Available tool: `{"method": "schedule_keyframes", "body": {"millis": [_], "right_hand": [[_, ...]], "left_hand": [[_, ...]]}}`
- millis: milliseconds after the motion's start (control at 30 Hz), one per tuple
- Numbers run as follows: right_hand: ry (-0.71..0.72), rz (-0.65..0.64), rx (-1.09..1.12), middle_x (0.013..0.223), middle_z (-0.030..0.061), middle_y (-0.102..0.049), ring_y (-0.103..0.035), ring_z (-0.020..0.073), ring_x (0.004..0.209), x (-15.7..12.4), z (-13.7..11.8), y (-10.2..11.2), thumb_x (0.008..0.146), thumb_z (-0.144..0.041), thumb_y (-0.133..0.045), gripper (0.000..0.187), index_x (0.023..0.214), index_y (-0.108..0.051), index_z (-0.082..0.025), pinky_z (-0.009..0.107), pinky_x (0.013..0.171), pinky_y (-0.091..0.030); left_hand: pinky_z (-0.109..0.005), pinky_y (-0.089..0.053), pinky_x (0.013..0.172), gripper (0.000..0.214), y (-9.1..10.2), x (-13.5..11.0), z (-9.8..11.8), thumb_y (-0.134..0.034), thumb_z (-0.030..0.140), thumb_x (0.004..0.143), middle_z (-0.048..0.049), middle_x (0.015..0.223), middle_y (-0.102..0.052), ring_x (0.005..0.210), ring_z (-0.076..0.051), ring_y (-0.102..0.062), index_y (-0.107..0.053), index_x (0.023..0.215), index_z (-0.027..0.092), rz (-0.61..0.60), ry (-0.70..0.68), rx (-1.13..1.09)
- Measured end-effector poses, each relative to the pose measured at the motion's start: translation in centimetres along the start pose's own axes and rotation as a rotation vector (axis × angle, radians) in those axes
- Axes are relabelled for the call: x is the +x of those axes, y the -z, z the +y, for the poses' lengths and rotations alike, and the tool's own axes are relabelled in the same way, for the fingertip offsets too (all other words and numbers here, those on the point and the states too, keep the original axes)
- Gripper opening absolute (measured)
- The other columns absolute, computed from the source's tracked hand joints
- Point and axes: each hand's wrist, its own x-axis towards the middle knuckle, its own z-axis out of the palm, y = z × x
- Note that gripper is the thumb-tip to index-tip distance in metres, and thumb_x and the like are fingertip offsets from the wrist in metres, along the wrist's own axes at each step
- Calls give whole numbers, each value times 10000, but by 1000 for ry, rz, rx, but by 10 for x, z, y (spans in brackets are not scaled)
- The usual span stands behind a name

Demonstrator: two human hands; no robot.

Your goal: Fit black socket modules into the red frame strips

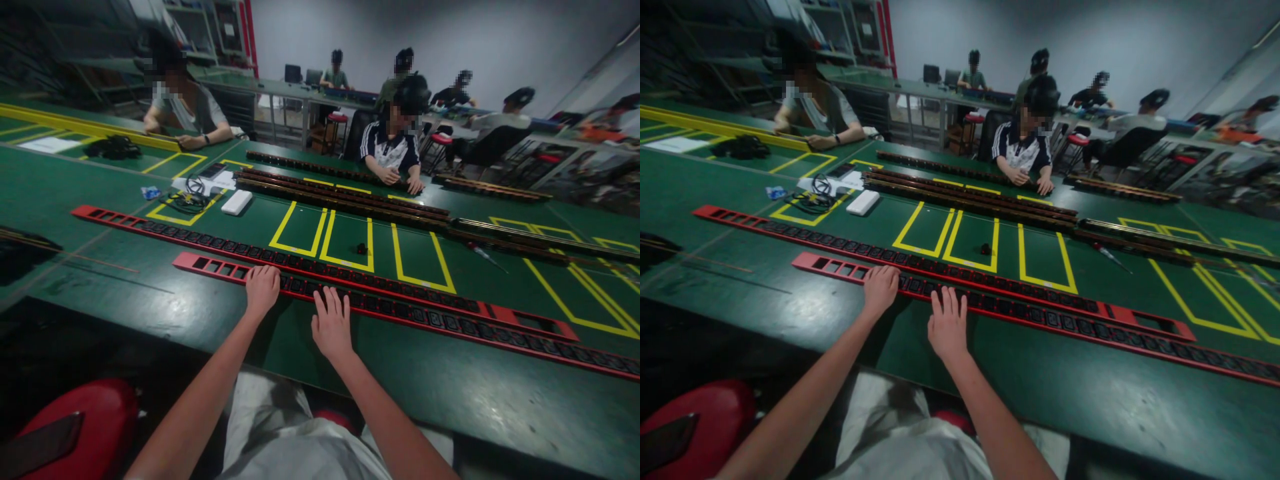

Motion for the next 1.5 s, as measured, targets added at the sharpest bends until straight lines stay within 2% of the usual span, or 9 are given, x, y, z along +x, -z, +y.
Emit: {"method": "schedule_keyframes", "body": {"millis": [167, 333, 500, 667, 800, 967, 1100, 1333, 1500], "right_hand": [[-3, 13, 3, 1623, 110, -385, -273, 255, 1533, -1, 2, 0, 949, -229, -508, 675, 1597, -330, -169, 522, 1281, -85], [1, -1, -2, 1628, 100, -380, -268, 267, 1533, -1, 1, 1, 959, -267, -520, 588, 1538, -446, -195, 535, 1277, -76], [-3, 8, 14, 1627, 99, -381, -270, 254, 1532, 0, 1, 2, 956, -241, -511, 635, 1575, -382, -183, 523, 1279, -91], [1, 4, 25, 1618, 109, -393, -280, 274, 1527, 0, 1, 2, 947, -250, -534, 580, 1522, -471, -200, 544, 1272, -96], [-3, 10, 18, 1622, 106, -386, -279, 261, 1528, 0, 1, 2, 940, -233, -529, 650, 1573, -387, -190, 531, 1277, -103], [-5, -11, 15, 1620, 104, -389, -274, 270, 1529, 0, 1, 2, 950, -258, -533, 579, 1524, -468, -212, 542, 1274, -94], [-12, -18, 26, 1618, 105, -392, -277, 271, 1527, 0, 0, 3, 951, -256, -532, 579, 1524, -465, -207, 549, 1273, -97], [-46, -44, 40, 1542, 147, -487, -360, 307, 1477, 21, -8, 10, 942, -248, -513, 465, 1393, -586, -165, 623, 1254, -104], [50, -81, 51, 1629, 137, -372, -278, 294, 1529, 30, -23, 1, 945, -250, -494, 560, 1492, -501, -131, 587, 1261, -117]], "left_hand": [[-429, -353, 1022, 227, 1, 0, 0, -441, 254, 995, -46, 971, -713, 1019, -262, -575, -661, 941, 243, 1, -3, 0], [-431, -348, 1033, 229, 0, 0, 0, -440, 244, 992, -45, 984, -714, 1021, -260, -575, -663, 938, 242, 0, -5, -3], [-435, -348, 1039, 237, 1, 0, 0, -434, 246, 993, -48, 989, -715, 1026, -258, -578, -665, 942, 240, -4, -11, -6], [-441, -351, 1028, 242, 1, 0, 1, -432, 253, 992, -55, 981, -714, 1026, -267, -577, -667, 935, 239, -4, -4, -4], [-432, -350, 1028, 243, 1, 0, 0, -427, 256, 997, -49, 985, -714, 1023, -263, -574, -662, 938, 243, -2, -3, -3], [-428, -346, 1035, 232, 0, 1, 0, -438, 247, 988, -50, 978, -712, 1021, -263, -576, -663, 933, 246, -11, -4, -6], [-437, -342, 1039, 244, 1, 0, 0, -427, 250, 993, -61, 995, -715, 1033, -269, -573, -667, 947, 241, -10, 1, -9], [-439, -351, 1038, 240, 2, 1, 2, -431, 245, 990, -60, 1010, -722, 1042, -265, -580, -666, 942, 245, -16, 0, -26], [-438, -341, 1056, 250, 3, 1, 3, -420, 242, 998, -63, 1026, -722, 1065, -264, -581, -664, 946, 247, -16, 1, -35]]}}
